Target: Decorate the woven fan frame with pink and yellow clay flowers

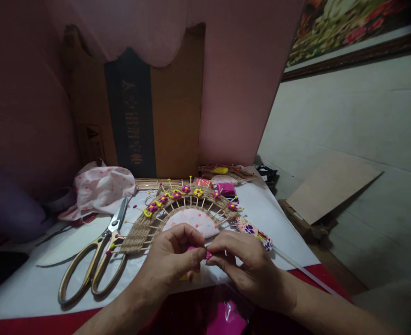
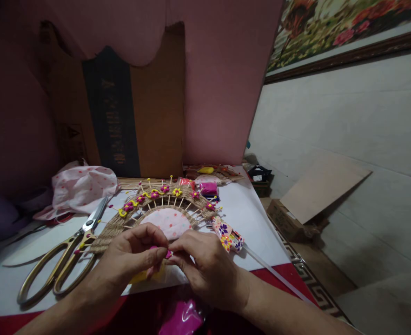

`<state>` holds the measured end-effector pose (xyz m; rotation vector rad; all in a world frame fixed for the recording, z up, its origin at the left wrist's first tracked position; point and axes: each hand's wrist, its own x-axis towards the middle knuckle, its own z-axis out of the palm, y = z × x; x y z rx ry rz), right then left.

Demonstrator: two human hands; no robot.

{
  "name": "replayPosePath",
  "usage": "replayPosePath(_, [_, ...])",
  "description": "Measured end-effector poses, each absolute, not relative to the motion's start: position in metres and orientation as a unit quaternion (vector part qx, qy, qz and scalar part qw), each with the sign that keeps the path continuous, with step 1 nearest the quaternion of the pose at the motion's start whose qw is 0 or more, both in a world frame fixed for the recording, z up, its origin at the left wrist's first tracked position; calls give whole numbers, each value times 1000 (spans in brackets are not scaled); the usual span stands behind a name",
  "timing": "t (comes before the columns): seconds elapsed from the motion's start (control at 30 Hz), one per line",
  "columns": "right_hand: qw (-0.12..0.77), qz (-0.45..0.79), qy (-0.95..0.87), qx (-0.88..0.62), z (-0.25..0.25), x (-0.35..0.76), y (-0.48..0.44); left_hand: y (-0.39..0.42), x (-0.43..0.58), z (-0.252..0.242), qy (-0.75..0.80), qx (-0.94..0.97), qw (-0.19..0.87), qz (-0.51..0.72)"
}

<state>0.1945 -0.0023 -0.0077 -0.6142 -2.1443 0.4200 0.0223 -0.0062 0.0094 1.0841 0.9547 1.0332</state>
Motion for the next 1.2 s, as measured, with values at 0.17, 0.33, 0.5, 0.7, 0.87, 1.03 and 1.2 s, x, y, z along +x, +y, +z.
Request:
replayPosePath(0.17, [415, 159, -857, -260, -8, 194, -3, -11, 24, 12, 424, 471, 627, 452])
replayPosePath(0.33, [410, 164, -858, -262, -7, 194, -3, -13, 24, 11, 411, 472, 635, 452])
replayPosePath(0.5, [413, 165, -856, -262, -7, 193, -3, -10, 22, 9, 408, 477, 632, 454])
replayPosePath(0.7, [423, 172, -855, -246, -8, 192, -4, -7, 22, 4, 412, 472, 638, 448])
replayPosePath(0.87, [411, 163, -863, -244, -8, 192, -4, -2, 22, -8, 403, 467, 648, 447])
replayPosePath(1.03, [408, 159, -864, -249, -9, 191, -6, -2, 23, -6, 428, 473, 625, 450])
replayPosePath(1.2, [440, 233, -803, -327, -4, 193, -4, -5, 18, 7, 454, 449, 590, 494])
